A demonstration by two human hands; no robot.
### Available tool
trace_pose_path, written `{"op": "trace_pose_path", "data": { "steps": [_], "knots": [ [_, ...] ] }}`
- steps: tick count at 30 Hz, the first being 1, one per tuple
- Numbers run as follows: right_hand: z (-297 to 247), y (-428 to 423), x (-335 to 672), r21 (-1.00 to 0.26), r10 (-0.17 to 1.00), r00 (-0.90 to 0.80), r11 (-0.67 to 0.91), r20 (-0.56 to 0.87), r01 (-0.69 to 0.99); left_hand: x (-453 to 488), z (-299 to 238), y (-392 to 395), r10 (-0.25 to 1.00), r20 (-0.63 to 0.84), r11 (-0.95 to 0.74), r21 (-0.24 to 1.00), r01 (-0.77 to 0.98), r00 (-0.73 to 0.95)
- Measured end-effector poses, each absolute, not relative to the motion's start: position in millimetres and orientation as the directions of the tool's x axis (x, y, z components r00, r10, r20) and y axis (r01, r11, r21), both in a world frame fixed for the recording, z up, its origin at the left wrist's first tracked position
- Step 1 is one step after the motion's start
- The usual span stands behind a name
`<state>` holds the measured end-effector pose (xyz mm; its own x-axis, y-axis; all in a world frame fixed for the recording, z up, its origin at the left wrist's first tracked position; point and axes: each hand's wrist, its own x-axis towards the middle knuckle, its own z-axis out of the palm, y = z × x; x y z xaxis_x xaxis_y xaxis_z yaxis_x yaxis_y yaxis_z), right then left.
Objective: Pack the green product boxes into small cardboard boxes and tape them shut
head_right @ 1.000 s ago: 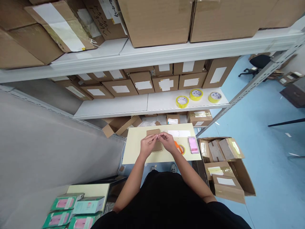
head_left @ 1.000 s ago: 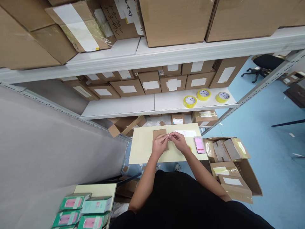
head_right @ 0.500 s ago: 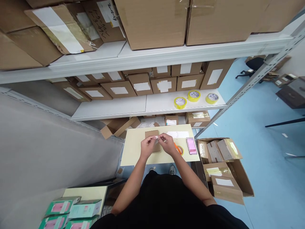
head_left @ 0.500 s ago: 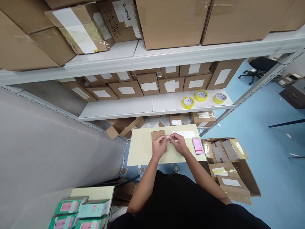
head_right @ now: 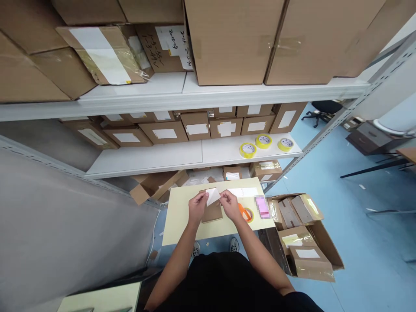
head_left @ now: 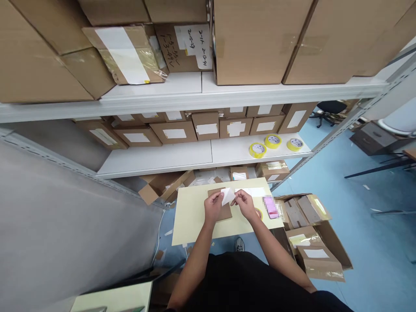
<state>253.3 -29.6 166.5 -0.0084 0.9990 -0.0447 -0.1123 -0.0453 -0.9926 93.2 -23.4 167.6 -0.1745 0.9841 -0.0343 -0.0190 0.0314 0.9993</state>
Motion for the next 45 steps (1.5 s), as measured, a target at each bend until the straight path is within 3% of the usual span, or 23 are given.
{"op": "trace_pose_path", "data": {
  "steps": [5, 8, 12, 15, 17, 26, 29, 34, 38, 41, 45],
  "knots": [
    [171, -28, 201, -0.991, 0.998, 0.016, -0.053, -0.056, -0.125, 60, 167, -22, 0.998, 0.001, -0.003, 0.999, -0.044, -0.056],
    [169, -26, 183, -0.994, 0.998, 0.041, -0.04, -0.045, -0.097, 35, 159, -17, 0.997, -0.035, 0.028, 0.995, -0.096, -0.072],
    [154, -21, 174, -0.987, 0.976, 0.204, -0.042, -0.073, -0.154, -25, 139, 7, 0.929, -0.134, 0.044, 0.965, -0.257, -0.344],
    [133, -10, 164, -0.969, 0.911, 0.377, -0.079, -0.165, -0.233, -87, 121, 25, 0.813, -0.243, 0.012, 0.916, -0.402, -0.529],
    [116, 3, 146, -0.957, 0.878, 0.414, -0.138, -0.238, -0.257, -128, 111, 27, 0.706, -0.261, -0.034, 0.916, -0.399, -0.659],
    [66, 99, -63, -0.781, 0.799, 0.061, -0.564, -0.598, -0.27, -235, 111, -44, 0.531, -0.136, -0.02, 0.985, -0.173, -0.837],
    [61, 129, -126, -0.759, 0.783, -0.004, -0.604, -0.622, -0.242, -254, 110, -68, 0.503, -0.123, 0.01, 0.991, -0.137, -0.856],
    [58, 139, -158, -0.746, 0.761, -0.043, -0.645, -0.648, -0.165, -272, 97, -89, 0.504, -0.072, 0.069, 0.997, -0.043, -0.861],
    [58, 94, -129, -0.724, 0.737, -0.109, -0.676, -0.667, -0.138, -268, 89, -79, 0.577, 0.074, 0.065, 0.989, 0.136, -0.814],
    [64, 46, -90, -0.734, 0.757, -0.3, -0.646, -0.58, -0.209, -248, 85, -61, 0.767, 0.183, 0.004, 0.957, 0.289, -0.615],
    [75, 1, -39, -0.774, 0.819, -0.197, -0.573, -0.538, -0.269, -197, 80, -40, 0.941, 0.216, -0.104, 0.916, 0.387, -0.26]
  ]
}}
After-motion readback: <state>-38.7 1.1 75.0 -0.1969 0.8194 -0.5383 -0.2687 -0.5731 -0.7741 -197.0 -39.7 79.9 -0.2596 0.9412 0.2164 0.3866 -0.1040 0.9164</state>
